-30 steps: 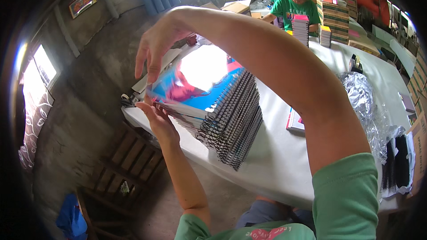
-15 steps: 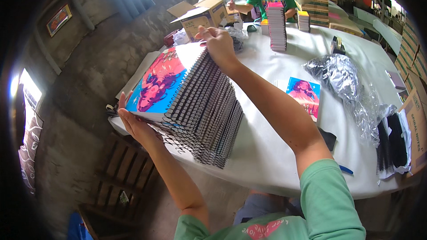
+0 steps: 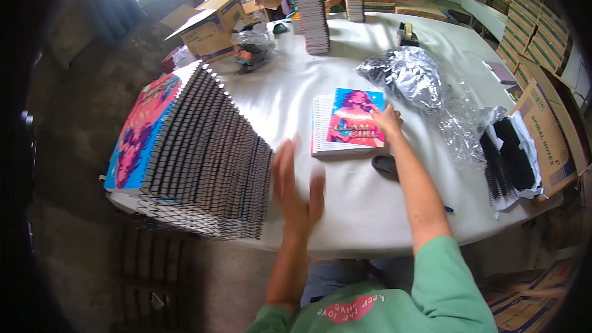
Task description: The person assembles spiral notebooks by threading a plastic coil through the pre-punched holes of a notebook cover and pages, using a blue plier to trim the excess coil, and stacking the completed notebooks on a table.
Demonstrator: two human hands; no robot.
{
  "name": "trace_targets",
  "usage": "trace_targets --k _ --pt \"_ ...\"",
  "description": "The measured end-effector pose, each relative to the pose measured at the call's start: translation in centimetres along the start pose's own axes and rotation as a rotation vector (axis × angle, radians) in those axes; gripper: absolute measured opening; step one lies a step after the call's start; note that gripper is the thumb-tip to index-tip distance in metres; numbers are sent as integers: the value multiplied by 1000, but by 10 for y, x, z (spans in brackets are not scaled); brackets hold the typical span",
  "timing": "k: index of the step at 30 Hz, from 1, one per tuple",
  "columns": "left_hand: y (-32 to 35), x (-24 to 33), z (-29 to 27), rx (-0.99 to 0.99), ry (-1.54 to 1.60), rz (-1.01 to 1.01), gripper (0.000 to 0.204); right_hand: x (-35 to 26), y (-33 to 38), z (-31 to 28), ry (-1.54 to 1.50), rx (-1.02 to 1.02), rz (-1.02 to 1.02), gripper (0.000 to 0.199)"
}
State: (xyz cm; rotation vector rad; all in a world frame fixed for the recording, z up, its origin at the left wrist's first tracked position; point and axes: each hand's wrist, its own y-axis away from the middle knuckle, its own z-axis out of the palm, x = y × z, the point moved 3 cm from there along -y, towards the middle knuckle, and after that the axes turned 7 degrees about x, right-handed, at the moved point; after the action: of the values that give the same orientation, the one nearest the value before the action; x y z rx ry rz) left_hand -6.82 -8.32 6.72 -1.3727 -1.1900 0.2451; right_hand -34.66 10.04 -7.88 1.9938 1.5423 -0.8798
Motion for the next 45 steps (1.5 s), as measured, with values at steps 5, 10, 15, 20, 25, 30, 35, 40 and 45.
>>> trace_targets --k 5,10,15,20,25,30,35,40,45 --pt "21 -140 126 -690 -263 -660 76 35 -47 24 -406 -132 115 47" --pt "29 -123 133 -646 -466 -513 72 10 -23 23 -561 -223 235 18" --pt "26 -147 135 -545 -290 -626 68 -1 -2 8 -815 -434 321 14" --pt "30 -167 153 -444 -314 -620 65 -37 22 -10 -335 23 -96 30" --pt "24 -198 136 -141 -96 -642 57 -57 52 -27 -511 59 -288 34" --pt "8 -193 132 -47 551 -850 28 -53 57 -56 -1057 -294 -234 38" --pt "0 -184 130 -31 358 -851 26 -45 47 -45 -1002 -212 -239 31" --pt "-8 -151 120 -148 -127 -827 63 -36 40 -44 -829 -61 -225 29" --pt "4 -172 132 -164 -608 -579 99 -25 35 -59 -711 251 -348 36"
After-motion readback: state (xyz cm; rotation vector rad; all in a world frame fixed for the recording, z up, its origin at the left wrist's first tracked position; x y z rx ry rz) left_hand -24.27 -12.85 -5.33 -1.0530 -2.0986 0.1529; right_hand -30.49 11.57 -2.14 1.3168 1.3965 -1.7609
